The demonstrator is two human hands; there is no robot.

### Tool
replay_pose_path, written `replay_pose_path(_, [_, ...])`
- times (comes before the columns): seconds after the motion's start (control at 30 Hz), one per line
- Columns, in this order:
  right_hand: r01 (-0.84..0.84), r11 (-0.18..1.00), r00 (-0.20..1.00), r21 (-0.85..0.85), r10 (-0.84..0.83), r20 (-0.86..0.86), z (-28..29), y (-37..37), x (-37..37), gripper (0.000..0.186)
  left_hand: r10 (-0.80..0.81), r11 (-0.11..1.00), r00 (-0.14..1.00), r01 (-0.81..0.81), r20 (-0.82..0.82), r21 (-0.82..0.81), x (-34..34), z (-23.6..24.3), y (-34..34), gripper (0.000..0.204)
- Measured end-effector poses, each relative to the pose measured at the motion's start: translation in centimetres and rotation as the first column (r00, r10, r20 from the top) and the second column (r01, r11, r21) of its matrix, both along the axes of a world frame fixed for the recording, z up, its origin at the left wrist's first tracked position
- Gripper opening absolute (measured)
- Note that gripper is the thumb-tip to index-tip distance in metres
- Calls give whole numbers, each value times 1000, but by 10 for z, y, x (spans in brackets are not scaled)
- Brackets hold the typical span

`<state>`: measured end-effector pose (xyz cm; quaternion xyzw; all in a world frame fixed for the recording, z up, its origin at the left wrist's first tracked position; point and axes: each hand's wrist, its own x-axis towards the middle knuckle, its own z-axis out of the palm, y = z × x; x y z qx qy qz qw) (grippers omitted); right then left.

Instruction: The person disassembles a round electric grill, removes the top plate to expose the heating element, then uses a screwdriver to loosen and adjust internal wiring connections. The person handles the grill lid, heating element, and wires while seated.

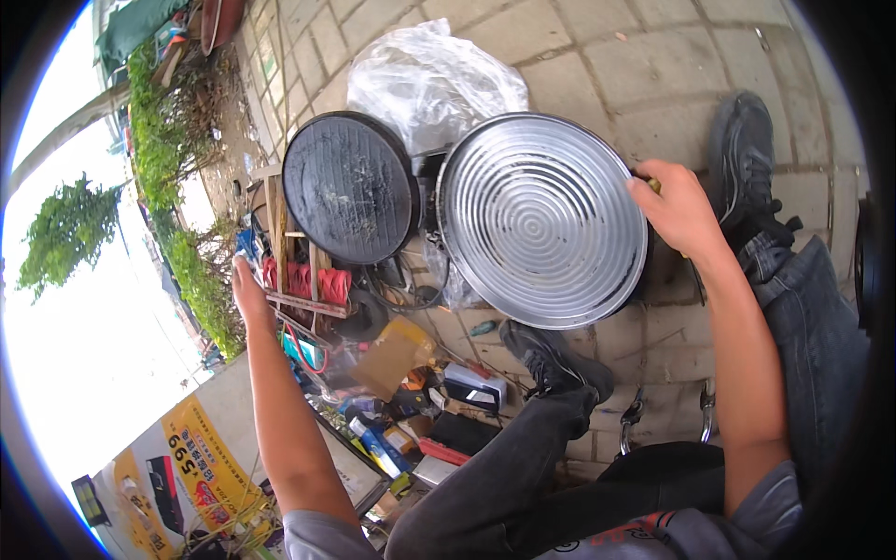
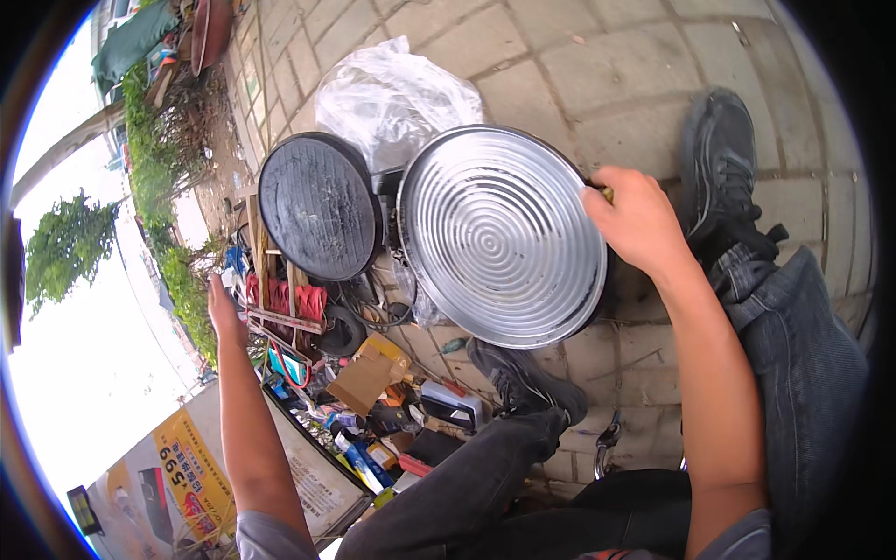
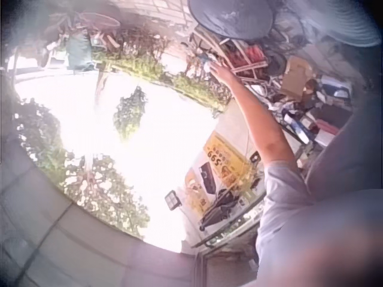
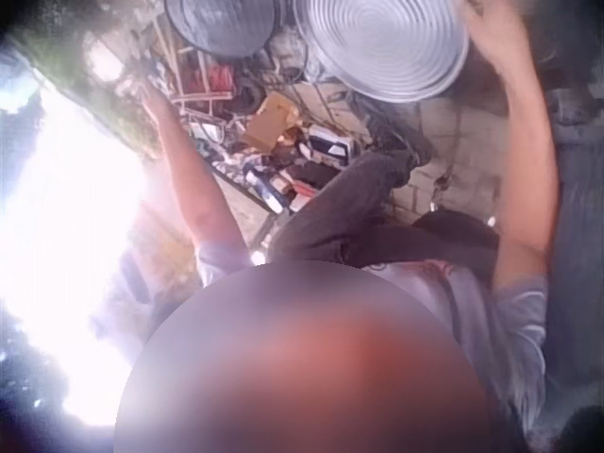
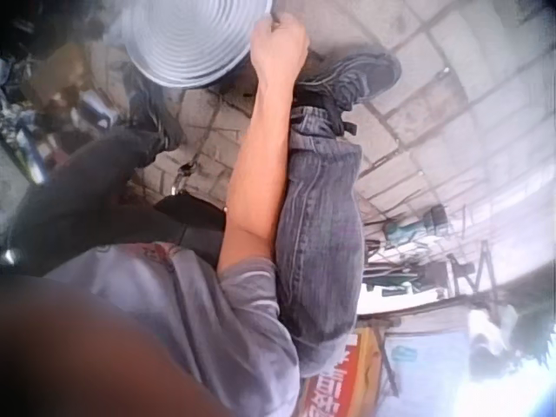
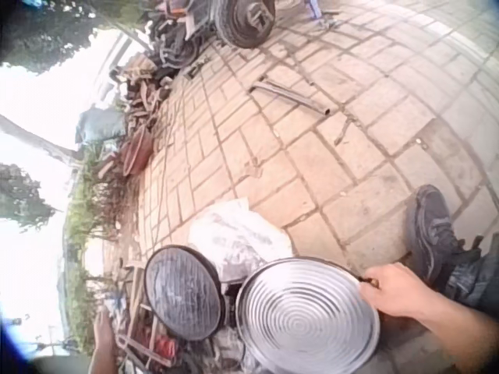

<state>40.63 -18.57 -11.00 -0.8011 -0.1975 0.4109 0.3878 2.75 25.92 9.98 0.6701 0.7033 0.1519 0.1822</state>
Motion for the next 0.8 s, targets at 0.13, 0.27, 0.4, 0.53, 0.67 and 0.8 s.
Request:
replay_pose_path(0.13, [6,1000,1000,26,-5,-17,-7,0,0,31,98,977,972,-52,213,-208,-35,-28,-21,65])
replay_pose_path(0.27, [3,1000,996,-25,-5,-87,3,8,-2,33,92,941,979,-25,183,-339,-73,-64,-56,61])
replay_pose_path(0.4, [55,970,991,-235,-81,-102,21,9,0,38,-152,855,984,177,91,-488,-40,-69,-151,57])
replay_pose_path(0.53, [61,984,967,-164,-18,255,39,11,6,41,5,733,944,222,331,-643,-58,-71,-243,54])
replay_pose_path(0.67, [298,933,876,201,-183,-446,107,67,-11,39,399,712,795,46,458,-701,-64,-105,-301,54])
replay_pose_path(0.8, [-318,948,898,21,308,-315,123,113,-64,37,545,659,632,83,551,-748,-51,-132,-341,53])
